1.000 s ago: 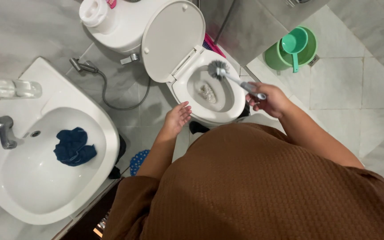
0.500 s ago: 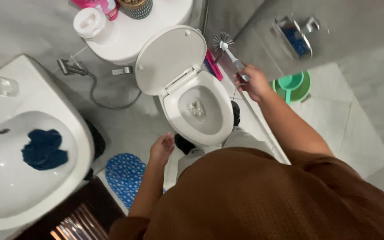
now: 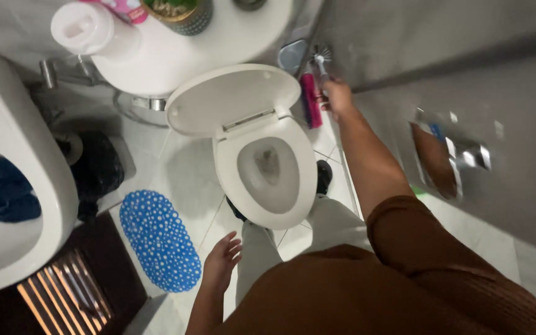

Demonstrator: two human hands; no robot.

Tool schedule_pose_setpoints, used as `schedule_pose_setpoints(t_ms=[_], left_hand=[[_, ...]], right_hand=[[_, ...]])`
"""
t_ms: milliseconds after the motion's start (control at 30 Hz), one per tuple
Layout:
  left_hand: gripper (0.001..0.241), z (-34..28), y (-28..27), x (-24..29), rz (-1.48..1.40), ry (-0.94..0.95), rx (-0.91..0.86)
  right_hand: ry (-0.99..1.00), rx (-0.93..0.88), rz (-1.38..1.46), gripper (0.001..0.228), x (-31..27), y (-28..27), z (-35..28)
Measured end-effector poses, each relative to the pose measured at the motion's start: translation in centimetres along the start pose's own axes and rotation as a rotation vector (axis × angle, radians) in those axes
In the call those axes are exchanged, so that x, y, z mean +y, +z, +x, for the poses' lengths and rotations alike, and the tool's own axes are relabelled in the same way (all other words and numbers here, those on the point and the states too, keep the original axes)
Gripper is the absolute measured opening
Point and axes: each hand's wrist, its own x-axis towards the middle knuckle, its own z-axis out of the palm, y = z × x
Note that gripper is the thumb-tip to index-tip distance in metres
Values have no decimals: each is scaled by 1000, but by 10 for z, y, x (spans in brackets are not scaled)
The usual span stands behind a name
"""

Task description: The person cleans the toilet bowl using a toilet brush and flushes it. They then open a packet of toilet cleaner and place it on the tank. Finally, they clean the sink basin using a blue cloth, a green cleaning powder, and liquid soap, rinsing the cloth under running water.

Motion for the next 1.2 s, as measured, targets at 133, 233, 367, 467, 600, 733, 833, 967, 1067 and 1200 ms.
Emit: schedule_pose_setpoints(t_ms=[133, 233, 367, 467, 600, 733, 833, 967, 1067, 1200], left_hand=[[47, 36, -42, -37, -101, -19, 63], [48, 44, -50, -49, -127, -46, 163], [47, 65, -63, -73, -227, -69, 125], [50, 83, -71, -84, -238, -85, 144], [55, 132, -149, -145, -319, -131, -8], [53, 110, -128, -114, -257, -199, 263], [54, 113, -138, -116, -280, -186, 215], [50, 72, -86, -68, -284, -81, 191], [48, 39, -40, -25, -273, -80, 164], [52, 30, -25, -3, -210, -36, 91]], right_hand=[[60, -10, 144, 37, 39, -5, 79], [96, 11, -31, 78, 65, -10, 133], [112, -5, -93, 68, 83, -18, 183], [143, 26, -115, 64, 83, -21, 198], [262, 52, 101, 24, 112, -39, 243], [312, -47, 356, 49, 98, -34, 244], [123, -33, 670, 28, 75, -24, 227], [33, 85, 615, 23, 53, -12, 202], [72, 187, 458, 26, 35, -7, 157], [1, 82, 445, 36, 53, -17, 111]])
